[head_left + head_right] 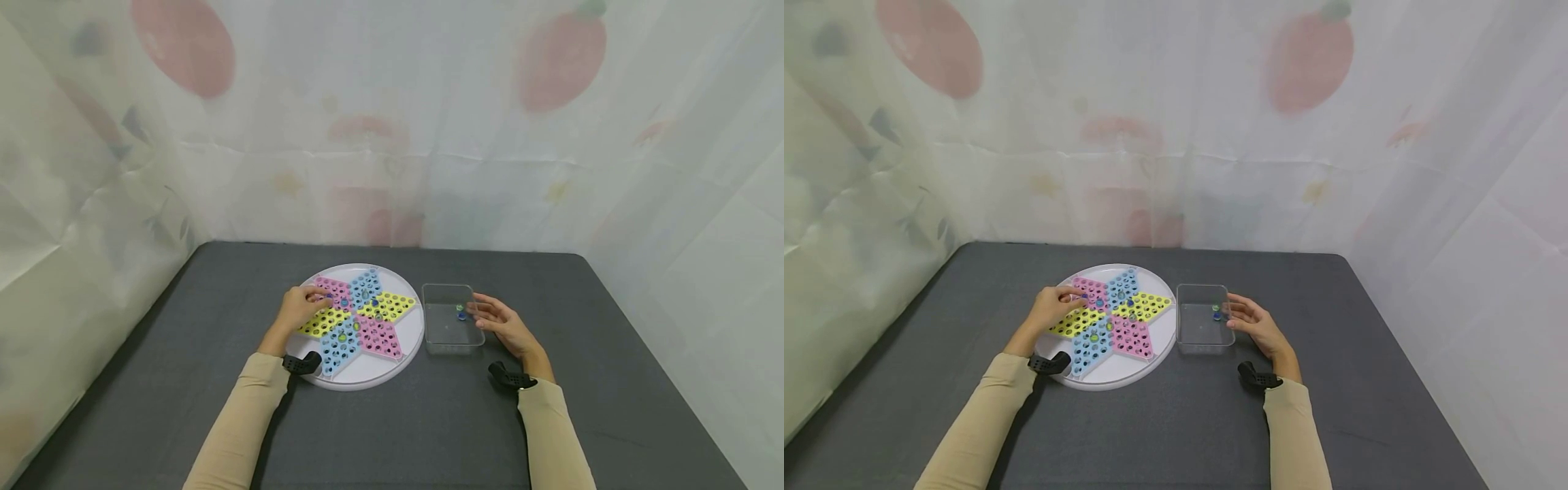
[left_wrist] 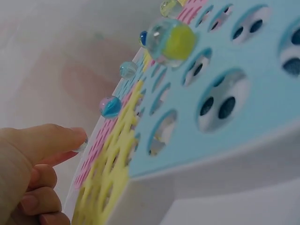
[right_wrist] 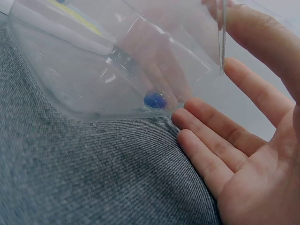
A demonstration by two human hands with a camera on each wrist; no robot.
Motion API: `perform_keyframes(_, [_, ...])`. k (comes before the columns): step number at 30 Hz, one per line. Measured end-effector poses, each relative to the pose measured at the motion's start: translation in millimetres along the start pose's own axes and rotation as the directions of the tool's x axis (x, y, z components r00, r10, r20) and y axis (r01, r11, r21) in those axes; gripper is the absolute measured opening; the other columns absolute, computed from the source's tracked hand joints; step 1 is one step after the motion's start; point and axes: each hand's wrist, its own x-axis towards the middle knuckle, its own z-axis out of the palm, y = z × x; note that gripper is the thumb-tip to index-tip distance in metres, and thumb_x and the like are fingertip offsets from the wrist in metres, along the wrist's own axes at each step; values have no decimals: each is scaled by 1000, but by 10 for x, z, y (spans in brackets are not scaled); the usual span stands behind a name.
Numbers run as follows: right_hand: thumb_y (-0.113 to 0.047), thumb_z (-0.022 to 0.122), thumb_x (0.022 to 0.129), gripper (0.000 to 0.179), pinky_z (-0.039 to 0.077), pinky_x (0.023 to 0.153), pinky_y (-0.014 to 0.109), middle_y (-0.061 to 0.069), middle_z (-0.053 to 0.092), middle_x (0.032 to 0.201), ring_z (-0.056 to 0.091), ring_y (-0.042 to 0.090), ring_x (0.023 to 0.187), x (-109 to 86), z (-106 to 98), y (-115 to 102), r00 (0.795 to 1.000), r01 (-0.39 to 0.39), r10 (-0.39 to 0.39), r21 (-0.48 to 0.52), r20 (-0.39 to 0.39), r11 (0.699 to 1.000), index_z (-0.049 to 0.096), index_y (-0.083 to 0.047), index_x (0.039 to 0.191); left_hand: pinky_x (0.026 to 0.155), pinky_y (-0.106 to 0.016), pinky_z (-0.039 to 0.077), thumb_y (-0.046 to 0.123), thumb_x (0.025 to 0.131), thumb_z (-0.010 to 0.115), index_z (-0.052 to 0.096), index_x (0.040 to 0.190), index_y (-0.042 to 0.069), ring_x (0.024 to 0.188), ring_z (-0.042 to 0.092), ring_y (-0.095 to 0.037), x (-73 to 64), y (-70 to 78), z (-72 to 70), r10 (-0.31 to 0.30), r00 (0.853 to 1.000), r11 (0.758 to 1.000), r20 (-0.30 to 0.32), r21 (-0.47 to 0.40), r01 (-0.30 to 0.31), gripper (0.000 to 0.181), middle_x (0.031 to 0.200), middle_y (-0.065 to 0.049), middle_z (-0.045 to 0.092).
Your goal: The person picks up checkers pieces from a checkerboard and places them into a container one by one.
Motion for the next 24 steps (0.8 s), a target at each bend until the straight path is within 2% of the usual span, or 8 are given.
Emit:
perform_keyframes(7, [-5, 57, 95, 66, 48, 94, 14, 4, 54, 137, 56, -2, 122, -4, 3, -8, 1000, -7, 7, 3, -4, 1000, 23, 7, 149, 50, -21, 25, 19, 88, 70, 71, 111, 0, 52, 28, -9, -5, 52, -6, 73, 997, 997, -18, -2, -73, 30, 58, 4, 33])
perform_keyframes(18, [-7, 59, 94, 68, 48, 94, 14, 4, 53, 137, 56, -3, 121, 4, 7, -16, 1000, -22, 22, -6, -9, 1000, 22, 7, 149, 49, -20, 26, 21, 89, 68, 70, 112, 0, 50, 28, -8, -68, 180, 24, 81, 997, 996, -5, -49, -81, 31, 58, 4, 32])
perform_keyframes(24, [-6, 58, 94, 67, 48, 94, 14, 17, 49, 141, 56, -3, 121, 5, -2, -8, 1000, -22, 22, -12, -11, 1000, 23, 7, 149, 50, -19, 25, 20, 89, 69, 70, 111, -1, 51, 27, -7, -87, 283, 36, 86, 996, 994, -7, -60, -87, 31, 56, 6, 30])
